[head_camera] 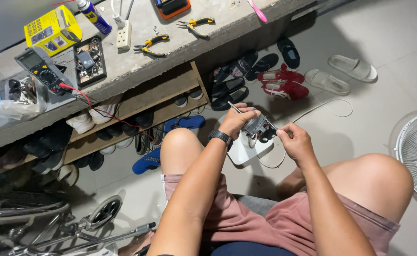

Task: Repairing a fan motor by inspecting and manipulating its internal components and wiring with a tool

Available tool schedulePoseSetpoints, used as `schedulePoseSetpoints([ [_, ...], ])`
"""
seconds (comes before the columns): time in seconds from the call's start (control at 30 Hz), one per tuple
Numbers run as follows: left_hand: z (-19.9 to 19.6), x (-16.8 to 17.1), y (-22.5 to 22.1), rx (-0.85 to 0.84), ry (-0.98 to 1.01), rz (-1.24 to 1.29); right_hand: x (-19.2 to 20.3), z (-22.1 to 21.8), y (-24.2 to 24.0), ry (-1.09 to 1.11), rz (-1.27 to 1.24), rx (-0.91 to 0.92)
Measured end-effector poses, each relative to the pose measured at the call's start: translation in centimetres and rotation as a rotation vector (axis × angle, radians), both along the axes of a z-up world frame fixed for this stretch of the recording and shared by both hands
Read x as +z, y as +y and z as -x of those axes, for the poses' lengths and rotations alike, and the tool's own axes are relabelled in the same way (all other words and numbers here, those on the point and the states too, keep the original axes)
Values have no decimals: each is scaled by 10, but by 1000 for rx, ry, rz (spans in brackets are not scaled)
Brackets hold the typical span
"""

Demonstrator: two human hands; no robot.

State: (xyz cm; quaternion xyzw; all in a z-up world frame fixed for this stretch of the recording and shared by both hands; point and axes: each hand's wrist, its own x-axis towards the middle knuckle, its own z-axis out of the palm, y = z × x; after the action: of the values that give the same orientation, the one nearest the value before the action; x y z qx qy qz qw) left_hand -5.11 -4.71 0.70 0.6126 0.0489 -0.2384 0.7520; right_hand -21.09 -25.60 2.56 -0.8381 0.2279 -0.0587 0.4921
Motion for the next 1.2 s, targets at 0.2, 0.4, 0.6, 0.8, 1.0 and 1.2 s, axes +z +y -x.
schedulePoseSetpoints([
  [0.2,10,14,-4,78,0,-13,41,13,8,32,189,-24],
  [0.4,9,16,-5,74,-7,-24,63,49,43,38,186,22],
  [0.6,9,13,-5,87,-12,-25,19,47,53,111,208,28],
  [0.8,8,12,-5,86,-14,-34,15,45,60,63,206,2],
  [1.0,9,15,-6,87,-6,-15,15,45,59,62,192,0],
  [1.2,11,17,-5,86,-11,-9,16,44,60,47,178,-7],
])
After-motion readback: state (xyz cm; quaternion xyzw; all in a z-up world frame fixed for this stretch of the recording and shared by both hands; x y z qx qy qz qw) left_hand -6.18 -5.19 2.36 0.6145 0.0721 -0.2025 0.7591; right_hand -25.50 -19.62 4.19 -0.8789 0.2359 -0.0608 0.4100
